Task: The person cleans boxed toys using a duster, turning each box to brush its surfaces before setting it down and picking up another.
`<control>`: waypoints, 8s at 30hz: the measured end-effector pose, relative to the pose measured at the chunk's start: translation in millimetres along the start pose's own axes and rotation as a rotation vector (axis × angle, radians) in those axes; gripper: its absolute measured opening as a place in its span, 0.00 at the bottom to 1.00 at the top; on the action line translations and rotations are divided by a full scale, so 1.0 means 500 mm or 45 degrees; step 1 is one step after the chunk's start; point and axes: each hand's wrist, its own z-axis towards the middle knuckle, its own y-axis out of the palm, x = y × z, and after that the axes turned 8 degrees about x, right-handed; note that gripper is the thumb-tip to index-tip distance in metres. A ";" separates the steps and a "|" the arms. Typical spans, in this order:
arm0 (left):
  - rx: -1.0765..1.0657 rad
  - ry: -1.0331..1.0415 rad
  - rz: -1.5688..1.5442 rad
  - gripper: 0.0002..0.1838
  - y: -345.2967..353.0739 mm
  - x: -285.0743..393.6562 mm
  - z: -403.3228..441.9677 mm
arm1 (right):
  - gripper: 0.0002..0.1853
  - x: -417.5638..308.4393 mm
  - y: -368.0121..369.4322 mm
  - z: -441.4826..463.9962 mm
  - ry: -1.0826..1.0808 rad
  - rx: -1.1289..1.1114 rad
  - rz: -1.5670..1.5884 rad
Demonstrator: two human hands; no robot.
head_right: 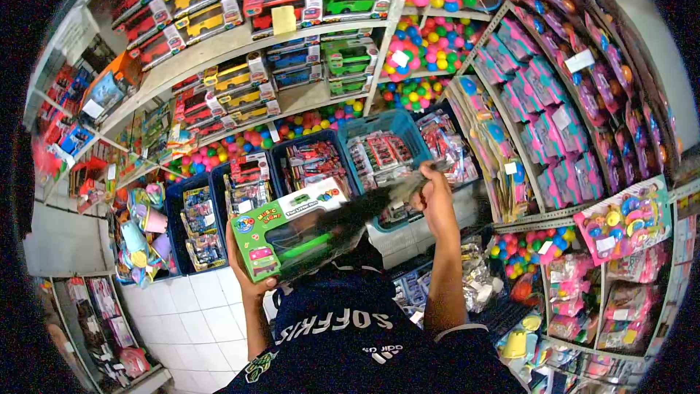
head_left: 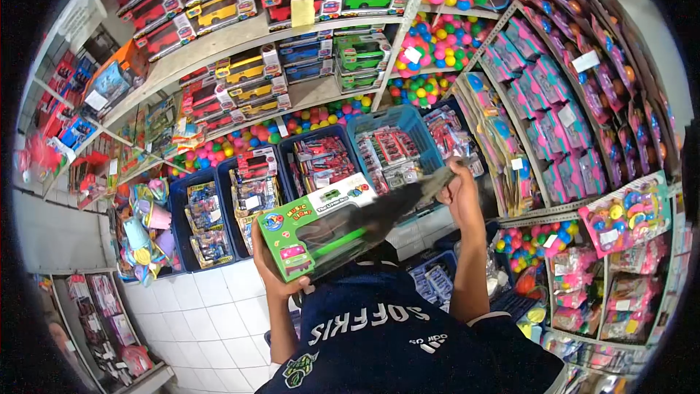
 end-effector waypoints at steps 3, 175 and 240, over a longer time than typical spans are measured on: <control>0.001 -0.060 -0.037 0.75 -0.003 -0.008 0.006 | 0.12 0.000 -0.009 -0.004 -0.118 0.037 0.204; -0.642 0.063 0.721 0.65 0.799 -0.058 -0.035 | 0.15 -0.169 -0.410 0.336 0.166 0.144 0.336; -0.019 0.121 0.839 0.63 0.241 0.009 0.017 | 0.13 0.072 0.122 0.260 0.177 -0.330 -0.089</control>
